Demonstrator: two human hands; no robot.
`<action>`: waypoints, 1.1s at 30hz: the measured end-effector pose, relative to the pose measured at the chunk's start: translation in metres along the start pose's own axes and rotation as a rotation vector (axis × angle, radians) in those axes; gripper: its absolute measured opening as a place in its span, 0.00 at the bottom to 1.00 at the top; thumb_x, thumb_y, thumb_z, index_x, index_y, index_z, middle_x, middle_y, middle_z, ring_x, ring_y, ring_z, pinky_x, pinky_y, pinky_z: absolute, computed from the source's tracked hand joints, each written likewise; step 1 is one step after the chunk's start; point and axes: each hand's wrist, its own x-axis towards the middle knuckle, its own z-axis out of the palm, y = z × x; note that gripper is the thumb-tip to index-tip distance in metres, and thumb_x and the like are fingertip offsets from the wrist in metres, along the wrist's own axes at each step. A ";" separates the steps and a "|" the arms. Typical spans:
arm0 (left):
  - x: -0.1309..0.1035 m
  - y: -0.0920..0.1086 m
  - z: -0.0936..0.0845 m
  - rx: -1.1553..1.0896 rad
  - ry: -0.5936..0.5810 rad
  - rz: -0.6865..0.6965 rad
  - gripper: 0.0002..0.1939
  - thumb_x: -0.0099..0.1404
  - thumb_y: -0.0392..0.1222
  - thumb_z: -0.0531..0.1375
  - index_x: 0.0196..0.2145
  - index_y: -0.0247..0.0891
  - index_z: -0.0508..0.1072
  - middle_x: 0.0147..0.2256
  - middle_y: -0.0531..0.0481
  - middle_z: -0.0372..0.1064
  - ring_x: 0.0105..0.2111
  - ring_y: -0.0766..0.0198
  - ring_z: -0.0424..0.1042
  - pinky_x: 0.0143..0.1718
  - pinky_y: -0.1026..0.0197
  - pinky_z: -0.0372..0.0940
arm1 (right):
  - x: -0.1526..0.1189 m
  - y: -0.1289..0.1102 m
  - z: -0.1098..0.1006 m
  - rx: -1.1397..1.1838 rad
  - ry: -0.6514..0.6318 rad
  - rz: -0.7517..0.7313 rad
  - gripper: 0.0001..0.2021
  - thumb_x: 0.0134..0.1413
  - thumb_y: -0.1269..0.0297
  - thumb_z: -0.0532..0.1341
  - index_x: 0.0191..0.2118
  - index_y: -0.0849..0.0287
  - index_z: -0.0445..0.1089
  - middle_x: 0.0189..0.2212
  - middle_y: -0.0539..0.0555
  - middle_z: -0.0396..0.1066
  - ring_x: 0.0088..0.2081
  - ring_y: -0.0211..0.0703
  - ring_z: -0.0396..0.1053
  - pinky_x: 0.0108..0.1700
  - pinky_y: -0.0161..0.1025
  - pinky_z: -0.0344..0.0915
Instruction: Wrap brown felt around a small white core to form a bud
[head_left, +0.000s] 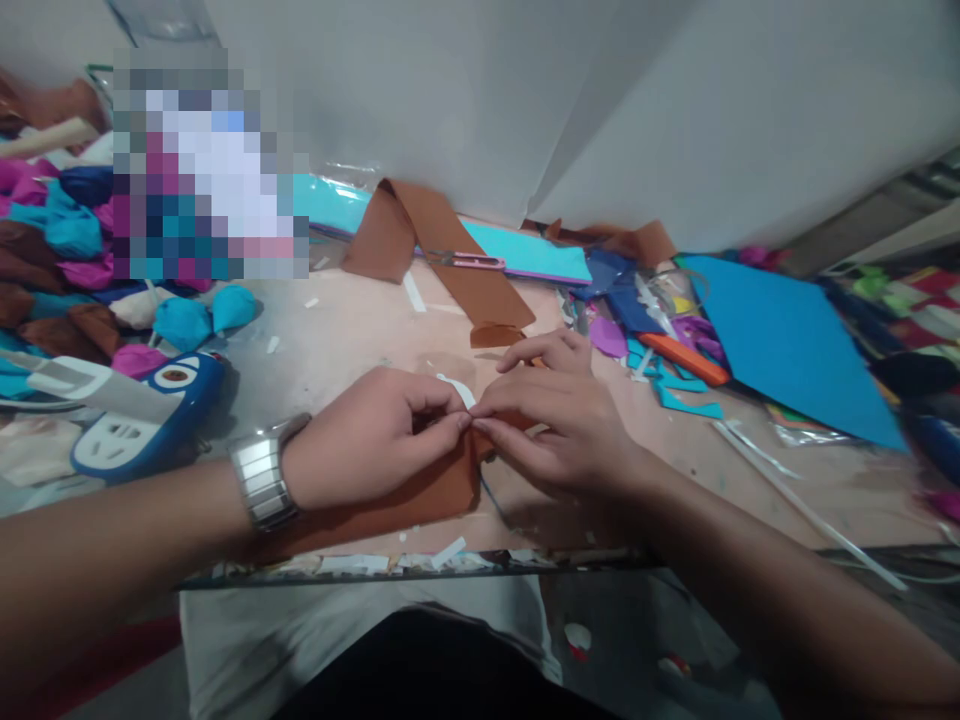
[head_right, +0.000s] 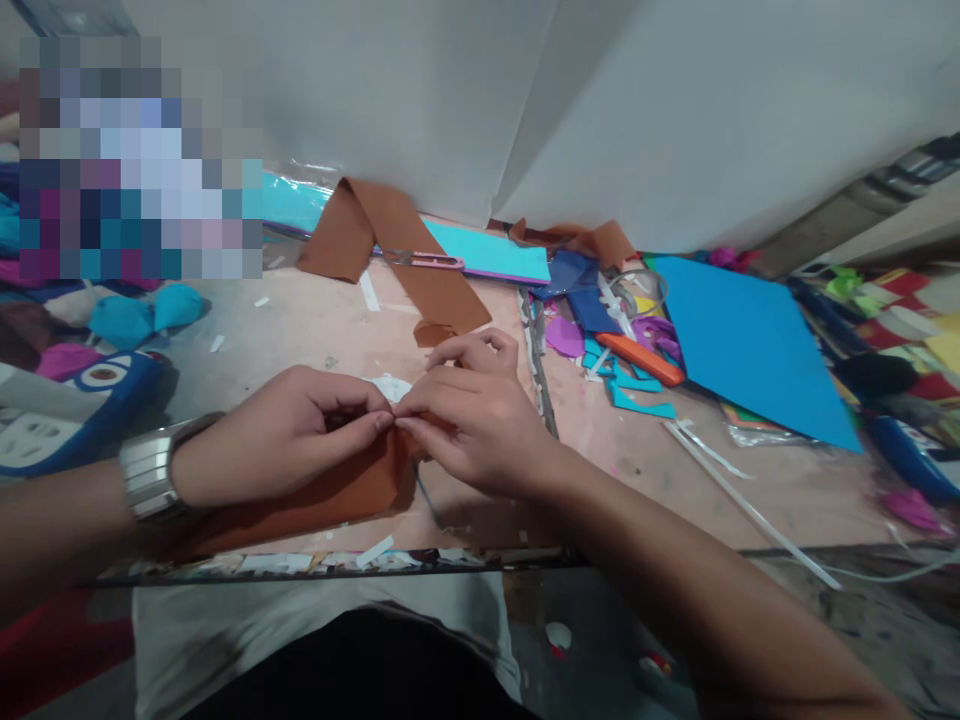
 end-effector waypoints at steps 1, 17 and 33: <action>-0.001 0.002 0.000 0.058 0.016 0.011 0.16 0.73 0.46 0.55 0.34 0.37 0.79 0.28 0.53 0.74 0.28 0.66 0.68 0.32 0.62 0.55 | 0.000 0.000 0.000 0.000 -0.007 0.009 0.02 0.63 0.65 0.66 0.37 0.52 0.76 0.32 0.46 0.81 0.48 0.50 0.71 0.58 0.56 0.51; -0.007 -0.007 0.007 0.765 0.244 0.439 0.15 0.75 0.39 0.51 0.31 0.37 0.71 0.23 0.51 0.69 0.22 0.64 0.64 0.25 0.58 0.49 | 0.000 -0.002 0.003 0.028 -0.114 0.063 0.03 0.65 0.69 0.60 0.39 0.55 0.70 0.42 0.51 0.78 0.53 0.53 0.65 0.59 0.57 0.53; -0.004 -0.012 0.009 0.697 0.205 0.348 0.13 0.76 0.41 0.52 0.36 0.38 0.73 0.28 0.50 0.75 0.25 0.60 0.73 0.26 0.58 0.53 | 0.001 -0.001 0.004 0.103 -0.188 0.099 0.02 0.62 0.68 0.60 0.40 0.54 0.68 0.45 0.53 0.75 0.55 0.55 0.65 0.61 0.60 0.54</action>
